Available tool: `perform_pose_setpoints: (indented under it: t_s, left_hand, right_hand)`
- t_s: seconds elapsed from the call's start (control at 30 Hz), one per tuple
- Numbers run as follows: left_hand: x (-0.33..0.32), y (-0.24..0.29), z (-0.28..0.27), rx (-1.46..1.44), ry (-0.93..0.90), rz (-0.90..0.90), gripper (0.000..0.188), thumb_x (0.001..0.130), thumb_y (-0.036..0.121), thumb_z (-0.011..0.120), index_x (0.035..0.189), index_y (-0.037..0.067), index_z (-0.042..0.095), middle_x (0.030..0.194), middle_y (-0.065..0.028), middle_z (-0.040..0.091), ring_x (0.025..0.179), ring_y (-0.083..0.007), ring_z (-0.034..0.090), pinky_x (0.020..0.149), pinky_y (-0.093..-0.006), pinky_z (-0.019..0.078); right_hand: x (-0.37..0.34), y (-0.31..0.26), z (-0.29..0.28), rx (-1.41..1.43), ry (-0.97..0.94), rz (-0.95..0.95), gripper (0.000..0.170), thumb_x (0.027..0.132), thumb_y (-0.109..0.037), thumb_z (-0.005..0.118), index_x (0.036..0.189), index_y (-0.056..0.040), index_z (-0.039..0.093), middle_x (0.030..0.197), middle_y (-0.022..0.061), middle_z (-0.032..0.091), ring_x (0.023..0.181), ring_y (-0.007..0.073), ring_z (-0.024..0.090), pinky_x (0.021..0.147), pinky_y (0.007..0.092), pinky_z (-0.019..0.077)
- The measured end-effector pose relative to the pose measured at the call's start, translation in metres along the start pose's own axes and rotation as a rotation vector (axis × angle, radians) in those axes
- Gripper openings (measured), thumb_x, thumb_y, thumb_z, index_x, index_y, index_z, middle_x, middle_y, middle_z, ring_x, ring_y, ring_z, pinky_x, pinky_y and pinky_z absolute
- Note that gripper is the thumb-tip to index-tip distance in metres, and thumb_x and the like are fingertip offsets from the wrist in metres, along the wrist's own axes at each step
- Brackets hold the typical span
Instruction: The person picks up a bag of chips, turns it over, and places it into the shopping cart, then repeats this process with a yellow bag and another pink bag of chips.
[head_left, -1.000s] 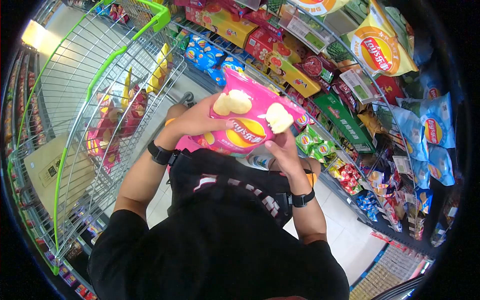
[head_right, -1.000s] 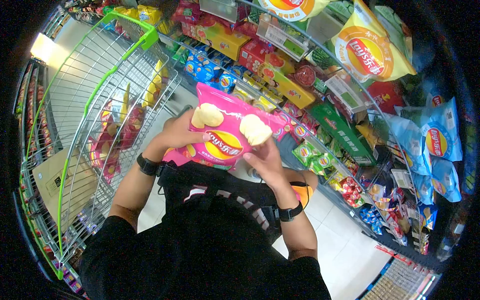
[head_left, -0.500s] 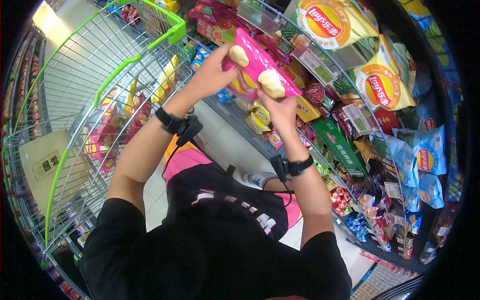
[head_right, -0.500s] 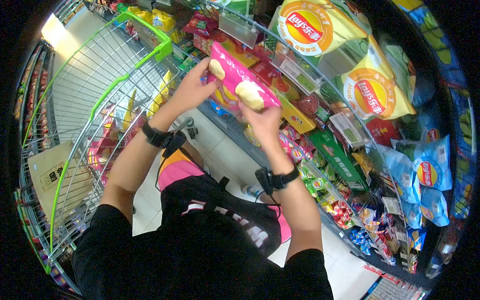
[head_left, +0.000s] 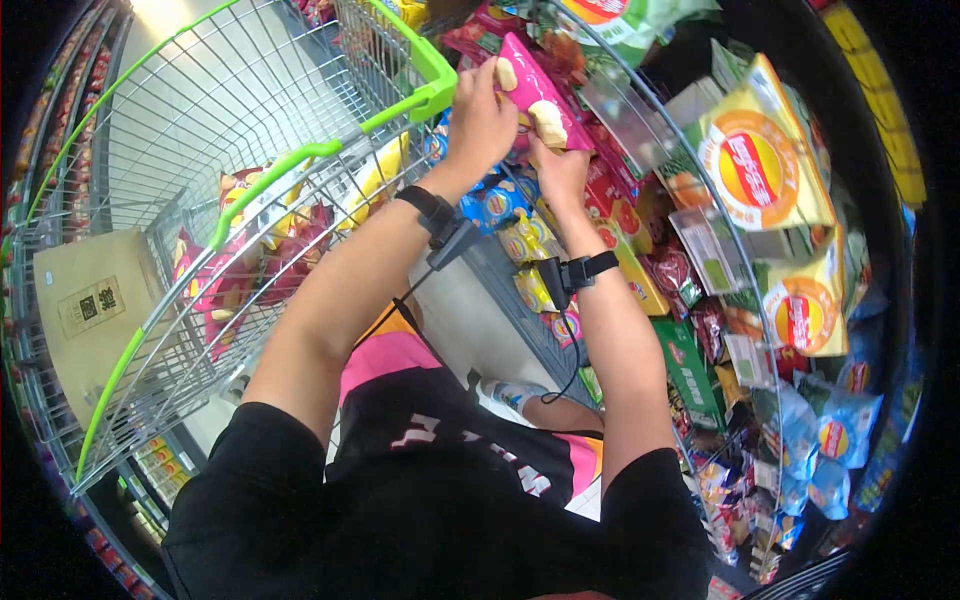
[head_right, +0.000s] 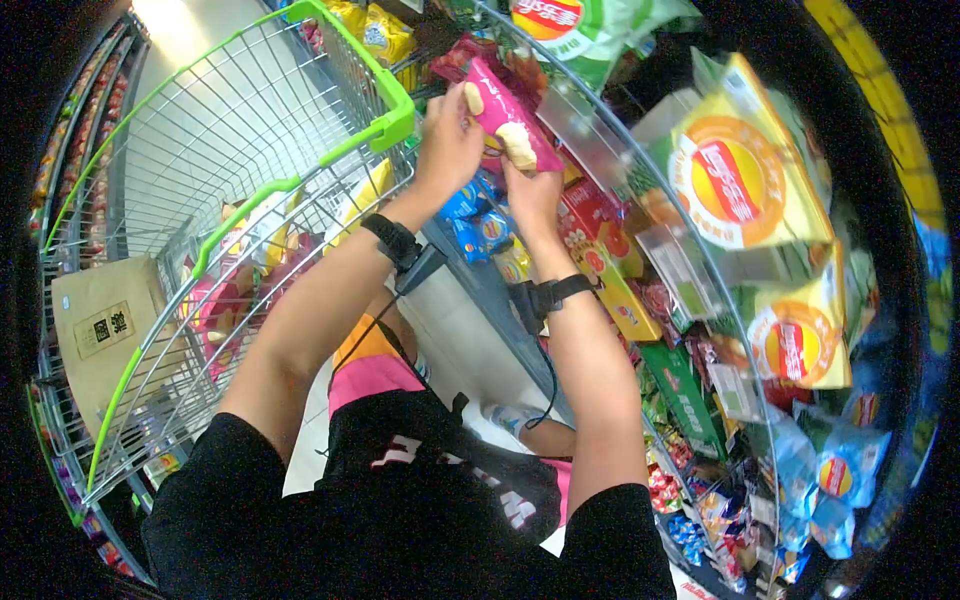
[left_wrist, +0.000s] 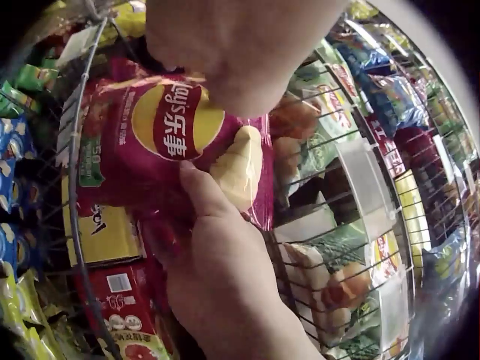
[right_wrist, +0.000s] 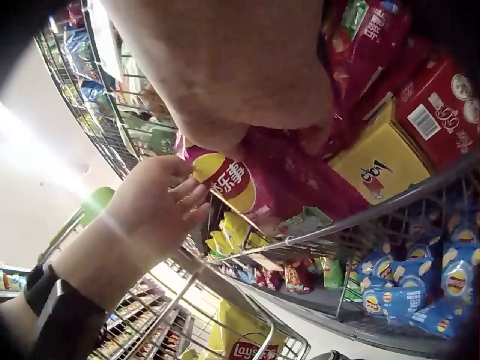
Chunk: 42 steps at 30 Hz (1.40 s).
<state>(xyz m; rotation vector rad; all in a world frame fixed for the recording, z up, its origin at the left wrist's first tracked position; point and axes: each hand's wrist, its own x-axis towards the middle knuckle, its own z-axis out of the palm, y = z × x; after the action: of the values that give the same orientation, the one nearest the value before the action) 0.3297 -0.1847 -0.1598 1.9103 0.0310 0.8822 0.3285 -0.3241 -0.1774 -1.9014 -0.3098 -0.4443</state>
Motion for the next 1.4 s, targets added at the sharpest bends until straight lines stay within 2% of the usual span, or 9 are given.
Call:
perform_pose_setpoints:
  t_s: [0.2,0.23,0.33,0.6,0.73,0.77,0.97,1.2,1.4]
  left_hand:
    - [-0.004,-0.025,0.009,-0.086,-0.066,0.059,0.062,0.079,0.009,0.061,0.135,-0.006,0.038,0.135,-0.0253,0.042,0.129,-0.0383,0.04,0.107,-0.0395,0.0332]
    - [-0.005,-0.022,0.006,-0.082,-0.061,0.057,0.063,0.079,0.009,0.061,0.136,-0.005,0.037,0.136,-0.0255,0.042,0.13,-0.0385,0.039,0.108,-0.0393,0.0325]
    - [-0.011,-0.023,-0.002,-0.076,-0.103,0.05,0.067,0.079,0.01,0.061,0.139,-0.002,0.034,0.14,-0.025,0.037,0.134,-0.0383,0.035,0.111,-0.0394,0.0297]
    - [-0.048,-0.017,-0.043,-0.075,-0.274,-0.013,0.066,0.081,0.014,0.063,0.139,0.004,0.036,0.142,-0.0217,0.036,0.133,-0.0376,0.036,0.11,-0.0404,0.0308]
    - [-0.06,-0.014,-0.057,-0.081,-0.351,-0.029,0.063,0.081,0.014,0.064,0.138,0.004,0.039,0.143,-0.022,0.037,0.133,-0.0377,0.036,0.11,-0.0401,0.0312]
    - [-0.063,-0.011,-0.058,-0.104,-0.36,-0.034,0.063,0.081,0.015,0.064,0.138,0.004,0.039,0.142,-0.0222,0.037,0.133,-0.0376,0.036,0.11,-0.0402,0.0312]
    - [-0.064,0.01,-0.069,-0.095,-0.367,0.092,0.062,0.079,0.015,0.064,0.135,0.003,0.04,0.142,-0.0225,0.036,0.132,-0.0382,0.037,0.109,-0.0411,0.0319]
    - [-0.048,0.061,-0.124,-0.198,-0.366,0.153,0.059,0.077,0.011,0.063,0.132,0.004,0.042,0.138,-0.0212,0.039,0.13,-0.0376,0.039,0.107,-0.0412,0.0338]
    - [-0.043,0.125,-0.226,-0.074,-0.382,0.255,0.06,0.075,0.01,0.064,0.132,0.01,0.044,0.14,-0.0197,0.04,0.132,-0.0362,0.038,0.109,-0.041,0.031]
  right_hand:
    - [0.031,0.01,0.035,-0.009,-0.034,0.151,0.047,0.076,-0.034,0.076,0.096,0.0071,0.067,0.092,0.021,0.069,0.085,0.0263,0.067,0.08,0.0382,0.0492]
    - [0.037,0.022,0.048,-0.159,0.108,0.13,0.045,0.075,-0.035,0.077,0.09,0.007,0.068,0.083,0.0183,0.07,0.077,0.0263,0.067,0.076,0.0377,0.0505]
    - [0.069,0.046,0.076,-0.301,0.006,0.128,0.042,0.075,-0.033,0.077,0.092,0.0043,0.068,0.085,0.0169,0.069,0.08,0.0258,0.067,0.076,0.037,0.0505]
    - [0.075,0.022,0.101,-0.146,-0.159,0.292,0.04,0.077,-0.033,0.074,0.092,0.0031,0.07,0.083,0.0125,0.071,0.078,0.0178,0.067,0.071,0.0334,0.0508]
    - [0.063,0.025,0.098,0.098,-0.187,0.156,0.031,0.08,-0.022,0.071,0.099,0.0026,0.068,0.089,0.0142,0.071,0.082,0.0223,0.069,0.076,0.0358,0.0507]
    - [0.062,0.02,0.091,-0.045,-0.21,0.193,0.031,0.083,-0.019,0.067,0.103,0.0043,0.066,0.093,0.0141,0.071,0.085,0.0207,0.068,0.077,0.0332,0.0504]
    - [0.069,0.032,0.085,0.142,-0.192,0.075,0.031,0.087,-0.017,0.064,0.109,0.0042,0.063,0.097,0.0145,0.069,0.086,0.0184,0.065,0.078,0.0299,0.0498]
    - [0.037,-0.08,0.066,0.309,-0.262,0.034,0.017,0.09,-0.009,0.057,0.1,0.0026,0.064,0.089,0.0081,0.066,0.08,0.0118,0.061,0.071,0.026,0.0493]
    - [0.001,-0.208,0.071,0.537,-0.214,-0.093,0.014,0.09,-0.008,0.055,0.093,0.0028,0.063,0.086,0.0086,0.066,0.077,0.0132,0.062,0.07,0.0261,0.0496]
